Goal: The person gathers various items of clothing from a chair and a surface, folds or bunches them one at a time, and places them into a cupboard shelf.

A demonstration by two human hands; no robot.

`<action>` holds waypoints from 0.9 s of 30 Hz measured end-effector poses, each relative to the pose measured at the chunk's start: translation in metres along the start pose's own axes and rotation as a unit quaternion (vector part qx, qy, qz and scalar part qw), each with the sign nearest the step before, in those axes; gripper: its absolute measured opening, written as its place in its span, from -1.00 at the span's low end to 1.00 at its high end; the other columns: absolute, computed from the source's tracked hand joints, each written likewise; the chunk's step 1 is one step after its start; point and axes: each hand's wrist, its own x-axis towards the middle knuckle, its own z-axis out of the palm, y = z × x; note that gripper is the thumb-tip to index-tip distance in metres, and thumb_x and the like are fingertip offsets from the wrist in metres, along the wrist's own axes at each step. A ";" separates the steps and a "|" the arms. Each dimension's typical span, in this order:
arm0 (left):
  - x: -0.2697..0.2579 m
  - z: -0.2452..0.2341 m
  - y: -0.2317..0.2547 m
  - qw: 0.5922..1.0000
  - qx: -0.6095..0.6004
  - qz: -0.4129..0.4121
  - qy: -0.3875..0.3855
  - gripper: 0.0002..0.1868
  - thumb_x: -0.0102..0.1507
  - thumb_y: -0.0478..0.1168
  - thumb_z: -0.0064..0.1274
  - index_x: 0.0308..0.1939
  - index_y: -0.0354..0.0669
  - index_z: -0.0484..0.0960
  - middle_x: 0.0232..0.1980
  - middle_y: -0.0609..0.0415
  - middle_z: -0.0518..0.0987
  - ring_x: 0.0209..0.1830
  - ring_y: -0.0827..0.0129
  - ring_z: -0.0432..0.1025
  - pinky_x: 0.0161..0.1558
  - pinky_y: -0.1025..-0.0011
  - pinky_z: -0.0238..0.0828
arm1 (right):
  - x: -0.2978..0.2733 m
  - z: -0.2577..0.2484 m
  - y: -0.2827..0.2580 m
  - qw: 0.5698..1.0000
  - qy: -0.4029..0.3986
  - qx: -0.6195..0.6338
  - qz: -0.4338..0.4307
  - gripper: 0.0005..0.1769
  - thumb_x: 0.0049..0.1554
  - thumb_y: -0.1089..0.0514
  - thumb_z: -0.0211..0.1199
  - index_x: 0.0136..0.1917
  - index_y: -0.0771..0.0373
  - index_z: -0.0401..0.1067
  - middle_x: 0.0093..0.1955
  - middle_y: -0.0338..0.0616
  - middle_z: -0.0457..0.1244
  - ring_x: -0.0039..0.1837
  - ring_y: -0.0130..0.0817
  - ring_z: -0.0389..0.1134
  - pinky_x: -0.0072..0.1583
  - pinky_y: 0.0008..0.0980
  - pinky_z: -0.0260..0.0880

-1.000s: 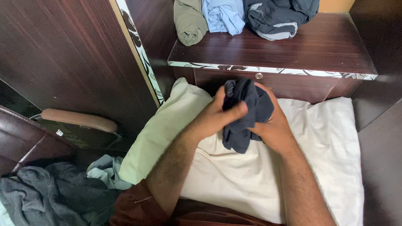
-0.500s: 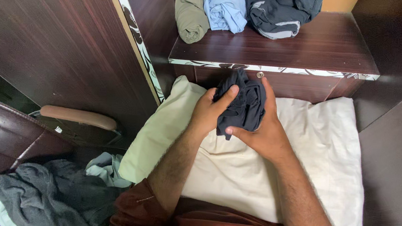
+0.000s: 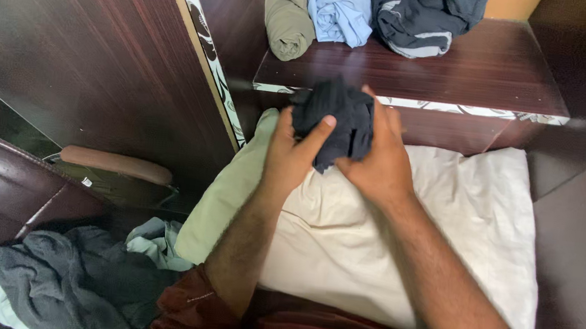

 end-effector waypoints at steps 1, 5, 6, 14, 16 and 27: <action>0.003 -0.004 0.003 1.000 0.001 -0.001 0.002 -0.39 0.33 -0.07 0.28 0.25 -0.43 0.40 0.08 -0.05 0.60 -0.05 0.48 0.53 -0.05 0.52 0.55 | 0.012 0.003 -0.004 0.999 0.002 0.043 -0.022 0.14 -0.13 0.23 0.54 0.58 0.21 -0.02 0.40 0.18 0.15 0.42 0.01 0.26 0.33 -0.19 0.35; 0.023 -0.025 0.007 0.989 0.093 -0.017 0.109 -0.18 0.24 -0.12 0.24 0.41 -0.33 0.08 -0.04 -0.05 0.54 -0.35 0.58 0.41 -0.50 0.57 0.51 | 0.065 0.018 -0.008 0.979 0.024 0.027 -0.201 0.01 -0.08 0.32 0.43 0.57 0.24 0.06 0.53 0.15 0.12 0.53 0.16 0.19 0.44 -0.10 0.28; 0.029 -0.031 0.003 0.987 0.105 -0.016 0.124 -0.13 0.27 -0.14 0.25 0.45 -0.35 0.01 -0.04 -0.08 0.50 -0.41 0.59 0.33 -0.49 0.58 0.55 | 0.077 0.023 -0.007 0.979 0.020 0.029 -0.201 0.01 -0.08 0.32 0.43 0.57 0.24 0.06 0.53 0.15 0.12 0.53 0.16 0.19 0.44 -0.10 0.28; 0.070 -0.070 -0.038 0.986 0.097 -0.039 0.128 -0.09 0.30 -0.22 0.19 0.56 -0.42 -0.03 0.05 -0.22 0.55 -0.43 0.55 0.37 -0.44 0.57 0.41 | 0.148 0.078 0.004 0.992 -0.067 -0.042 -0.102 -0.03 -0.17 0.34 0.42 0.48 0.09 0.17 0.22 0.09 0.20 0.20 0.17 0.31 0.11 0.03 0.36; 0.067 -0.072 -0.041 0.986 0.094 -0.029 0.132 -0.09 0.31 -0.26 0.19 0.57 -0.43 -0.04 0.11 -0.21 0.54 -0.37 0.58 0.37 -0.39 0.57 0.44 | 0.158 0.089 0.014 0.992 -0.062 -0.041 -0.098 -0.05 -0.16 0.36 0.40 0.48 0.10 0.19 0.23 0.09 0.21 0.20 0.18 0.31 0.11 0.02 0.36; 0.034 -0.048 -0.003 0.974 0.162 0.084 0.136 -0.15 0.31 -0.37 0.12 0.57 -0.37 -0.04 0.40 -0.10 0.40 -0.13 0.53 0.35 -0.10 0.58 0.41 | 0.183 0.110 0.034 0.991 -0.041 -0.058 -0.110 0.03 -0.25 0.37 0.42 0.47 0.19 0.11 0.29 0.11 0.16 0.31 0.20 0.23 0.18 0.05 0.28</action>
